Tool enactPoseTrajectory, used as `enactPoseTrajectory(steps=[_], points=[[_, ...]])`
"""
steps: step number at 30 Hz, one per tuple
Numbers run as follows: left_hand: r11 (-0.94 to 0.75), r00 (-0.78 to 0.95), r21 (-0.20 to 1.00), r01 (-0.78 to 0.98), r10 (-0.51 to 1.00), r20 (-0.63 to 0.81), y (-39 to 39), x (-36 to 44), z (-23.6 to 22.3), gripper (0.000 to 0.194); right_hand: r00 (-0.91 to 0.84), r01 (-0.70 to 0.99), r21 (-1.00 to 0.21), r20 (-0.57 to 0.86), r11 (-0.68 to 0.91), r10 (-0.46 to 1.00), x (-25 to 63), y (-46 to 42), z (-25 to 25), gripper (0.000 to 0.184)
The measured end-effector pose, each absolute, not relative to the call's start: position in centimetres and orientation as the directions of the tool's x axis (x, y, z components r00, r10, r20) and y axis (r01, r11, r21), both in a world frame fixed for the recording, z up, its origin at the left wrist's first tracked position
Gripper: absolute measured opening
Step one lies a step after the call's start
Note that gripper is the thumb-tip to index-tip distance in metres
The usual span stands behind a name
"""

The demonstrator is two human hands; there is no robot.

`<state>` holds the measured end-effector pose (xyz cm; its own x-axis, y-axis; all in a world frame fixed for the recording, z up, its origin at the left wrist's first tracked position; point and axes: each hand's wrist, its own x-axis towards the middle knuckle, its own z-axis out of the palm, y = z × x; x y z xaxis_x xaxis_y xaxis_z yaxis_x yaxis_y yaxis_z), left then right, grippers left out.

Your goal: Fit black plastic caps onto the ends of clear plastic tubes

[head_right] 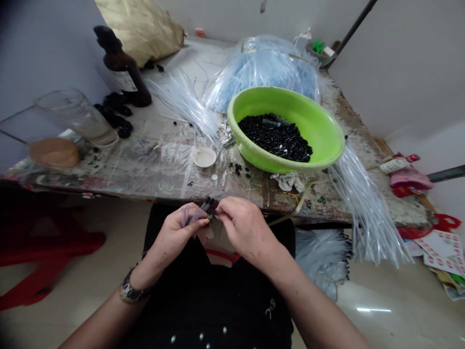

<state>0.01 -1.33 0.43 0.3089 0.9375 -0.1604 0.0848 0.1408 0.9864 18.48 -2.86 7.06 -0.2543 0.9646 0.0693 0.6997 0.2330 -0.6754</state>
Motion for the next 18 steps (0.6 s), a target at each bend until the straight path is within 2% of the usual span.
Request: enactPoseTrajectory(steps=[9,13,18], points=[[0.109,0.288,0.992,0.061,0.950,-0.122,-1.08,0.21,0.76,0.019,-0.161,0.617,-0.781,0.000,0.100,0.987,18.78,-2.74,6.91,0.017],[0.127,0.301,0.991,0.034,0.944,-0.132,-1.13,0.23,0.85,0.019,-0.129,0.570,-0.819,-0.019,0.058,0.991,18.83,-2.92,6.55,0.008],[0.106,0.323,0.992,0.067,0.938,-0.122,-1.17,0.20,0.84,0.020,-0.119,0.588,-0.803,0.037,0.101,0.992,18.89,-3.17,6.13,0.012]])
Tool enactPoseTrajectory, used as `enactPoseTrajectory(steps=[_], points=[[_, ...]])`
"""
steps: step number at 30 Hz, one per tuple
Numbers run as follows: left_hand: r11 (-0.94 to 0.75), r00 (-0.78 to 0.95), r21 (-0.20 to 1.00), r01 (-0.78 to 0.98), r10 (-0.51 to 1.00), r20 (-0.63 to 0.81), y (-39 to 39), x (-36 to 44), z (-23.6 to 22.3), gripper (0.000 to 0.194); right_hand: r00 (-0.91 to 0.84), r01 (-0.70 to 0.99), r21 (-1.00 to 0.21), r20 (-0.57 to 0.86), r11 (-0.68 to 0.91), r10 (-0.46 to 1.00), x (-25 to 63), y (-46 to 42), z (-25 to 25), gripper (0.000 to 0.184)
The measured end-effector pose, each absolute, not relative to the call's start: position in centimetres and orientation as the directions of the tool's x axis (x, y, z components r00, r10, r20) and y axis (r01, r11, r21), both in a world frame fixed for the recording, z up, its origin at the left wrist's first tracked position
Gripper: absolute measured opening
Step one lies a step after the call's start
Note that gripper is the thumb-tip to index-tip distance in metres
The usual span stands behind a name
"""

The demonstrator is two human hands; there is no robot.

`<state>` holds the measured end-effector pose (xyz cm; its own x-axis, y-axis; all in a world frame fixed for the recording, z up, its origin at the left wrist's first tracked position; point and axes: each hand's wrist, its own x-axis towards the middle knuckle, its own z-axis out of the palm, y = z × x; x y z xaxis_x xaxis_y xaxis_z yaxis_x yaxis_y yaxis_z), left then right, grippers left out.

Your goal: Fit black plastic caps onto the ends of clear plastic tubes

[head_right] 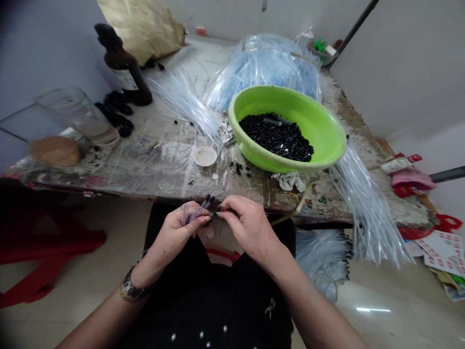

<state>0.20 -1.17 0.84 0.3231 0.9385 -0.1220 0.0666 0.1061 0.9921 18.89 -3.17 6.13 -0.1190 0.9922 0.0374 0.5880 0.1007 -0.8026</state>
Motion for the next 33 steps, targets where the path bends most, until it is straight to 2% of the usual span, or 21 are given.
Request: enactPoseTrajectory(steps=[7,13,20,24,29,33], points=[[0.123,0.380,0.987,0.101,0.912,-0.152,-1.4,0.3,0.7,0.023,-0.209,0.656,-0.720,0.115,0.226,0.971,18.8,-3.6,6.3,0.017],[0.151,0.386,0.986,0.077,0.907,-0.169,-1.5,0.5,0.9,0.023,-0.168,0.614,-0.768,0.100,0.183,0.981,18.4,-3.9,5.5,0.017],[0.169,0.364,0.982,0.085,0.912,-0.188,-1.5,0.8,1.0,0.024,-0.150,0.644,-0.742,0.114,0.184,0.982,18.1,-4.1,4.7,0.017],[0.172,0.355,0.982,0.081,0.915,-0.189,-1.4,0.9,0.8,0.024,-0.082,0.544,-0.835,0.045,0.083,0.996,18.4,-4.0,4.0,0.014],[0.274,0.374,0.959,0.071,0.884,-0.281,-1.2,0.7,0.5,0.015,-0.059,0.338,-0.939,-0.082,-0.058,0.995,19.0,-3.9,3.5,0.001],[0.321,0.396,0.944,0.082,0.858,-0.326,-1.0,0.5,0.3,0.017,-0.058,0.297,-0.953,-0.082,-0.061,0.995,19.5,-3.9,3.3,0.010]])
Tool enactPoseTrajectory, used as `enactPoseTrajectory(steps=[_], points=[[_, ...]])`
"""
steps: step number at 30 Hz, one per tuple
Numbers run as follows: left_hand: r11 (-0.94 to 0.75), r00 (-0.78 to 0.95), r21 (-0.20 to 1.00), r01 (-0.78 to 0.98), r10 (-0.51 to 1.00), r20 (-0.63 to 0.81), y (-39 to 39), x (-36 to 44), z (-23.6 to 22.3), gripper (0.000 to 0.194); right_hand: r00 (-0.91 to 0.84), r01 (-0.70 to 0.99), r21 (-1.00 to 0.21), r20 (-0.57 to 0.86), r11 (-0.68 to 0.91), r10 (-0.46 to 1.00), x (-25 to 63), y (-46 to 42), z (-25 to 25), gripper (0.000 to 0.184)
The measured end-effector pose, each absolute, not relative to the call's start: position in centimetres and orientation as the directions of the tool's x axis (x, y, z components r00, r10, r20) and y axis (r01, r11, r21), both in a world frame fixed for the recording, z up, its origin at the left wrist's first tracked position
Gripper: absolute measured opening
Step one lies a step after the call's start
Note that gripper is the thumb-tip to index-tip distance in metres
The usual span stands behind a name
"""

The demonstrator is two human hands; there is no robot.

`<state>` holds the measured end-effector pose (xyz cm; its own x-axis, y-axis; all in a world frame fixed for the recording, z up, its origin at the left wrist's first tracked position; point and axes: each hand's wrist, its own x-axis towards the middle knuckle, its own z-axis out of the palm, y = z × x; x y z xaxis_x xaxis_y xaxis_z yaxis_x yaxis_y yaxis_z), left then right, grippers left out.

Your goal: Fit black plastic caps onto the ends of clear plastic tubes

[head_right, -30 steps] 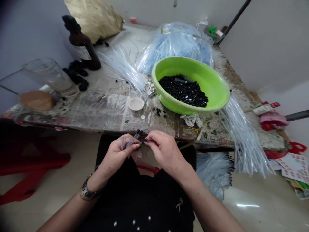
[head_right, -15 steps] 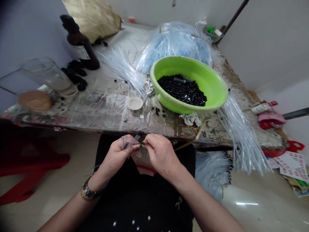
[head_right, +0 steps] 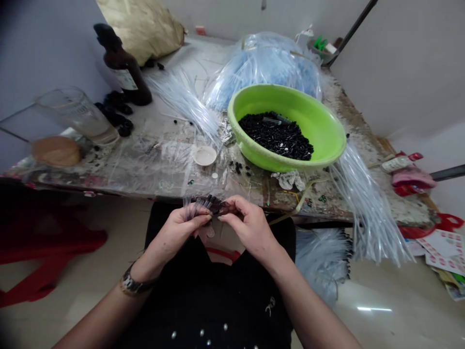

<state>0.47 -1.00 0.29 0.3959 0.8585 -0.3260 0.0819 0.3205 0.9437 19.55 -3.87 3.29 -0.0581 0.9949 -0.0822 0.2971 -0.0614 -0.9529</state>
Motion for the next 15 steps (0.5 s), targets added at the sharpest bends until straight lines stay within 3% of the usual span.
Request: enactPoseTrajectory(steps=[7,15], points=[[0.349,0.393,0.935,0.059,0.853,-0.344,-1.25,0.73,0.69,0.015,-0.110,0.465,-0.882,0.023,0.072,0.994,19.78,-3.76,3.54,0.007],[0.334,0.421,0.940,0.066,0.845,-0.330,-1.49,0.79,1.02,0.015,-0.127,0.472,-0.875,0.049,0.103,0.991,19.03,-4.25,3.59,0.014]])
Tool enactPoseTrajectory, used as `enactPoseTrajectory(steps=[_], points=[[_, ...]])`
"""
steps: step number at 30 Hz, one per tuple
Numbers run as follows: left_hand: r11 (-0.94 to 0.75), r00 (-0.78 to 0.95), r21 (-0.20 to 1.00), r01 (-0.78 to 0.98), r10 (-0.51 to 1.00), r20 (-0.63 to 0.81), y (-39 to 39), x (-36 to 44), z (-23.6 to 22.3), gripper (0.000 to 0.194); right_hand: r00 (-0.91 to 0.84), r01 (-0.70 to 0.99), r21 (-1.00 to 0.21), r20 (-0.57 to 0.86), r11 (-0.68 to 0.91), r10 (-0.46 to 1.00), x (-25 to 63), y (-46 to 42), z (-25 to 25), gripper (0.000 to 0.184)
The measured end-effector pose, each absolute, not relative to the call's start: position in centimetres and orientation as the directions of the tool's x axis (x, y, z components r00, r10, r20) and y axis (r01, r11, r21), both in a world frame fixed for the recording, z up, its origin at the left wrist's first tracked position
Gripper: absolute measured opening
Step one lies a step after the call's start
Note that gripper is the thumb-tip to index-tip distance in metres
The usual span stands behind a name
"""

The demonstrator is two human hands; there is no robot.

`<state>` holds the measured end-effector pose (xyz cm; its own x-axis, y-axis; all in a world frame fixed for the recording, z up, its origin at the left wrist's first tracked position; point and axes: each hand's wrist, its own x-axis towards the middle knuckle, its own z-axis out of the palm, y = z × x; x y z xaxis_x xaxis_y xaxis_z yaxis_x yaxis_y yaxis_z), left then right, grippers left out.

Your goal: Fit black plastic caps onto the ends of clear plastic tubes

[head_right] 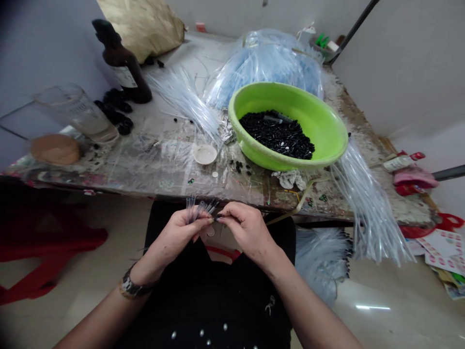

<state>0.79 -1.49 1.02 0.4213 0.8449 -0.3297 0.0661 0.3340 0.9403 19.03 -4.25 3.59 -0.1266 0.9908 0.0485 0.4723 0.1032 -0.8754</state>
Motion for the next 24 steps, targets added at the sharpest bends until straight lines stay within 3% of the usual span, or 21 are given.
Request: enactPoseTrajectory(steps=[11,19,24], points=[[0.363,0.406,0.931,0.047,0.844,-0.350,-2.0,1.4,0.8,0.020,-0.052,0.465,-0.885,-0.017,0.009,0.998,18.4,-4.7,2.5,0.014],[0.419,0.418,0.906,0.061,0.813,-0.404,-1.3,1.2,1.5,0.015,-0.071,0.216,-0.965,-0.167,-0.148,0.983,18.8,-4.5,2.6,0.004],[0.438,0.467,0.897,0.056,0.783,-0.412,-1.0,0.7,1.2,0.018,-0.004,0.191,-0.963,-0.196,-0.192,0.981,18.4,-4.5,2.4,0.007]])
